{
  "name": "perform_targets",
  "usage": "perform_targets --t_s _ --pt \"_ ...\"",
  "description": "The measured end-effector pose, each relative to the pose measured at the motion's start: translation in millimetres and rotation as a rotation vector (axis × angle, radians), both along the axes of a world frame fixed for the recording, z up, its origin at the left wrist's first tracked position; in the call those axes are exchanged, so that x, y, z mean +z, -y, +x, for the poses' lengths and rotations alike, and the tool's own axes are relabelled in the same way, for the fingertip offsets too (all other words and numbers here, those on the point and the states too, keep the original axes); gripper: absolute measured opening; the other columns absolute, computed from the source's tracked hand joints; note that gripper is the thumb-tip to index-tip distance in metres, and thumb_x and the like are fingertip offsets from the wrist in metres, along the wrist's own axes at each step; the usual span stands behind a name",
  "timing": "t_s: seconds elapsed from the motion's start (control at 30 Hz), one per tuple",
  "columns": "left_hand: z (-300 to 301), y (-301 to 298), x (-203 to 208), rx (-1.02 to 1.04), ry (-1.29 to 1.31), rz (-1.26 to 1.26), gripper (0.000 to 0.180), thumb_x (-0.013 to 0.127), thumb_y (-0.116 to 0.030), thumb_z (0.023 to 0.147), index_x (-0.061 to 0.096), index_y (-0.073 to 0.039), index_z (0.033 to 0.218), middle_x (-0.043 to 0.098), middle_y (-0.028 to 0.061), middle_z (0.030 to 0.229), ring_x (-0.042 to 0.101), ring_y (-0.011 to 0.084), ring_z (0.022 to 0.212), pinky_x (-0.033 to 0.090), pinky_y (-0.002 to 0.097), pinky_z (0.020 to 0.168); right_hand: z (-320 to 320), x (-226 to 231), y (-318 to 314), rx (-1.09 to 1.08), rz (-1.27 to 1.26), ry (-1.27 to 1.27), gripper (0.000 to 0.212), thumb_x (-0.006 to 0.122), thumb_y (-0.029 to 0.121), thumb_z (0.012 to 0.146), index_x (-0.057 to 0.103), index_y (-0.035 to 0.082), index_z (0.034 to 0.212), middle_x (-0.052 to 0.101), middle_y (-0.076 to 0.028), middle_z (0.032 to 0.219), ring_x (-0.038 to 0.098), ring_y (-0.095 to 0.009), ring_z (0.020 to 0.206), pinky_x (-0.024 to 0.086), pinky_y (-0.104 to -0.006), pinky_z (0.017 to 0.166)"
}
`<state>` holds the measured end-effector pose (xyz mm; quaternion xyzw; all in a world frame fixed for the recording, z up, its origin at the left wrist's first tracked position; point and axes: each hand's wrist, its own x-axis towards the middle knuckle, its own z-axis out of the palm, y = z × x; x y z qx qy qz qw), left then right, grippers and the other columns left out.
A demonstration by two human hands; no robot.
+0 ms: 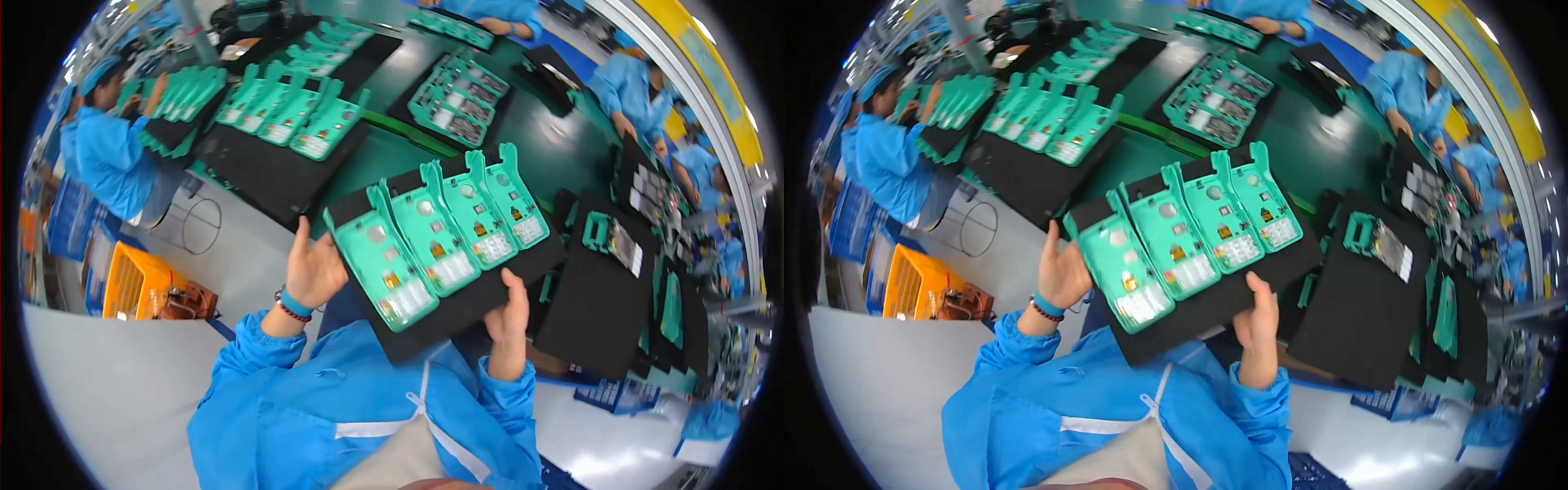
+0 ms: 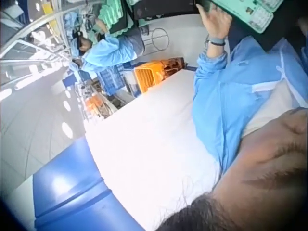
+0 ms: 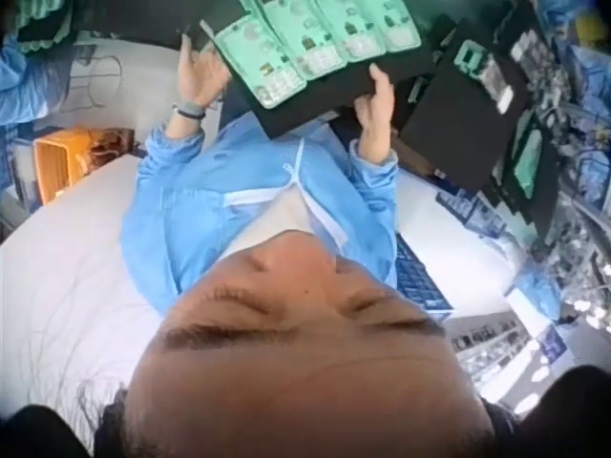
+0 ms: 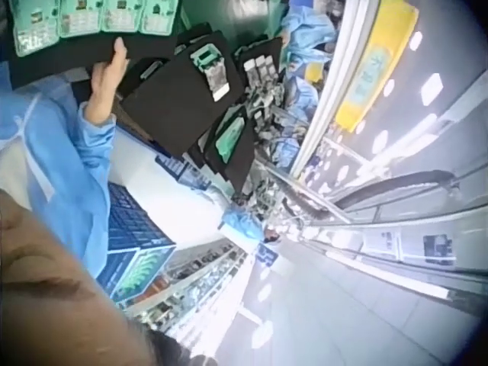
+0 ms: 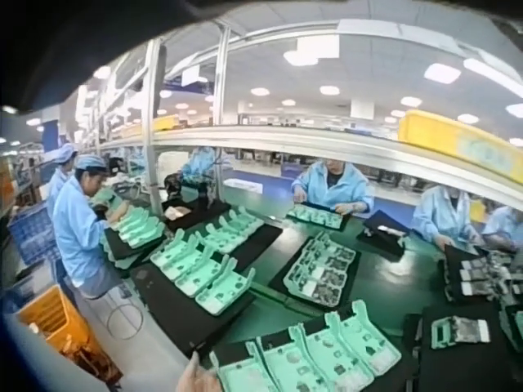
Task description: The person assembles handheld electronic devices by fitting circuit board modules into plastic housings on a tray by hand, and pushes the completed trays along the assembly line table.
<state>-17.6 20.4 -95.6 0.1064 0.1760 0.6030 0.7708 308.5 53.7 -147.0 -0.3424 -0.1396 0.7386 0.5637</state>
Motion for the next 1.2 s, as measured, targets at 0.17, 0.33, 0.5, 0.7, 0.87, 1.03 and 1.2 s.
perform_targets --t_s 0.17,0.33,0.5,0.7,0.87,1.03,1.2 --pt "4 -16 -27 0.04 -0.634 -0.023 0.066 0.039 -0.043 0.107 0.023 -0.002 0.156 0.035 0.0177 0.157 0.041 0.0272 0.14 0.034 0.0383 0.115 -21 -18 44 0.081 0.05 -0.014 0.047 0.055 0.004 0.099 0.042 0.007 0.144 0.053 -0.011 0.14 0.055 -0.027 0.127 0.049 -0.0443 0.102" --pt "11 -42 -36 0.089 -1.012 0.128 0.055 0.046 -0.028 0.107 0.035 0.003 0.151 0.043 0.0145 0.152 0.039 0.0196 0.141 0.031 0.0308 0.114 -16 -14 67 0.432 -0.186 0.083 0.03 0.055 0.016 0.104 0.056 0.003 0.131 0.068 -0.013 0.116 0.068 -0.024 0.104 0.056 -0.0382 0.089" --pt "31 -40 -24 0.319 -2.204 0.507 0.059 0.057 -0.024 0.1 0.037 -0.005 0.152 0.032 0.0217 0.158 0.031 0.0374 0.147 0.021 0.0522 0.119 1 25 81 0.634 0.13 0.741 0.023 0.062 0.013 0.099 0.066 -0.004 0.113 0.072 -0.014 0.095 0.072 -0.019 0.079 0.058 -0.0296 0.072" --pt "52 -12 -30 0.028 -2.146 0.817 0.048 0.075 -0.018 0.085 0.062 -0.015 0.131 0.038 0.0184 0.154 0.04 0.0392 0.14 0.024 0.0602 0.115 77 97 25 -0.306 0.197 0.721 0.037 0.054 0.017 0.103 0.047 -0.002 0.135 0.058 -0.004 0.072 0.043 -0.004 0.049 0.032 -0.0188 0.042" --pt "53 -7 -25 0.188 -2.066 0.783 0.05 0.077 -0.013 0.081 0.061 -0.01 0.128 0.038 0.0219 0.153 0.038 0.0411 0.141 0.024 0.0605 0.115 181 88 -34 -0.256 -0.036 -0.038 0.043 0.05 0.032 0.107 0.051 -0.006 0.125 0.051 -0.002 0.078 0.036 -0.006 0.053 0.032 -0.0198 0.045" --pt "52 -6 -30 0.333 -1.975 0.779 0.052 0.074 -0.001 0.08 0.059 -0.006 0.13 0.041 0.0218 0.148 0.05 0.0385 0.127 0.043 0.0451 0.104 200 74 -71 -0.26 -0.054 -0.039 0.035 0.048 0.033 0.108 0.05 0.003 0.089 0.041 0.001 0.07 0.033 -0.006 0.052 0.03 -0.0205 0.046" --pt "53 -1 -16 0.326 -1.745 0.736 0.042 0.072 0.0 0.083 0.062 -0.005 0.124 0.053 0.0181 0.133 0.059 0.032 0.107 0.049 0.0407 0.091 175 77 -66 -0.414 -0.028 0.169 0.026 0.057 0.022 0.104 0.047 0.013 0.082 0.036 0.005 0.066 0.03 -0.007 0.054 0.028 -0.023 0.049"
